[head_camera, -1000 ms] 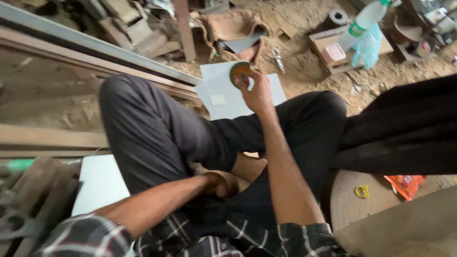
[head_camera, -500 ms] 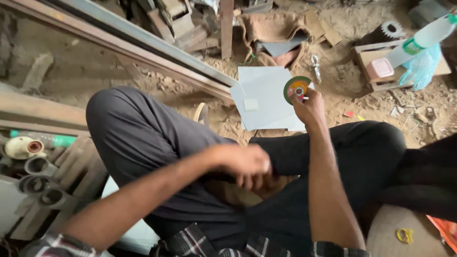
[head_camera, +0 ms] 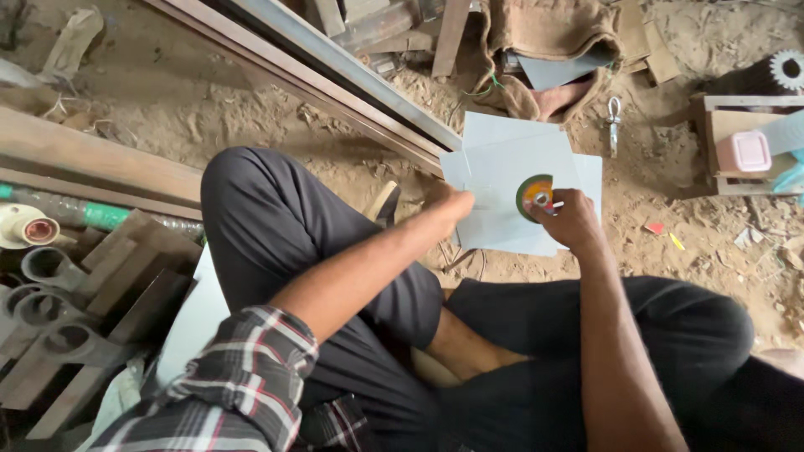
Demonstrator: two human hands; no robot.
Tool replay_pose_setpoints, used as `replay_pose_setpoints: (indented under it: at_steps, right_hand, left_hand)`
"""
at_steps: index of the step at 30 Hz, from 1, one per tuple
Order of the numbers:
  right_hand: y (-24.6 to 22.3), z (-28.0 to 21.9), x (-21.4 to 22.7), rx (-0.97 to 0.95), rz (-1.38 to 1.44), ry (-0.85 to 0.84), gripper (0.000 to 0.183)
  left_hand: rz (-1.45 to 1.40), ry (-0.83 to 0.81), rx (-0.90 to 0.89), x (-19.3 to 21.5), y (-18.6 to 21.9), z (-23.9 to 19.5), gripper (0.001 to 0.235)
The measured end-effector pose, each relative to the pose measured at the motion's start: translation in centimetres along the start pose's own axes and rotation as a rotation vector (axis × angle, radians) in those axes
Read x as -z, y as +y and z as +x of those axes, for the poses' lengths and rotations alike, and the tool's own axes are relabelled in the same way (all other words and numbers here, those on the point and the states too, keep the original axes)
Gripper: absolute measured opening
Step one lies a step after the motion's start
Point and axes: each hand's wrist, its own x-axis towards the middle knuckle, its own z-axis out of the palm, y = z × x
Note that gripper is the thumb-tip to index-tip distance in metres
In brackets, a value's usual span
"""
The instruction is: The person applies adhesive strips to a small gray panel using a circular tool to press them down.
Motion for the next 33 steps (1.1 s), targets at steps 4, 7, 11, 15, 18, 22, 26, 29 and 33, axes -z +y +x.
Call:
replay_pose_setpoints:
  at_steps: [4,7,11,15,18,22,26,29,33]
  right_hand:
    - [0.3,1.5,-2.0,0.157,-0.133,0.037,0.056]
    - [-2.0,1.1,-1.8,-0.159,-0.366,-0.049,0.072]
    - [-4.8,1.0,-1.7,-0.049,-0.448,0.083,0.093]
    - [-6.8,1.2,-3.4,0.25,-0.349,0.032,0.061]
    - [-7.5,0.5,-3.9,0.41,-0.356,0.033,0.056]
    - [-8.1,-0.6,-4.0,0.542,-0.432,0.057,0.054]
    - [-8.6,-1.5,-3.6,0.569,-0.353,0.004,0.042]
    - [-8.8,-1.9,-3.6,0.561,-0.299,-0.121,0.035]
    - [-8.8,-1.9,-3.8,0.645,-0.223,-0.02,0.049]
  left_hand:
    - [-0.108,0.126,0.078,-0.2,-0.4,0.3,0.034]
    - [-0.31,0.19,0.048,-0.1,-0.4,1.2,0.034]
    - [-0.465,0.256,-0.078,0.1,0.5,2.6,0.031]
    - [-0.602,0.177,-0.12,0.6,1.3,2.9,0.032]
    - [-0.515,0.196,-0.084,1.1,1.4,2.2,0.032]
    - [-0.43,0.227,0.011,0.8,0.8,0.7,0.029]
    - [-0.421,0.317,0.049,0.3,0.2,-1.0,0.025]
    - [-0.536,0.274,0.146,0.7,0.4,-1.8,0.027]
    - [-0.608,0.21,0.035,1.2,0.1,-1.6,0.031]
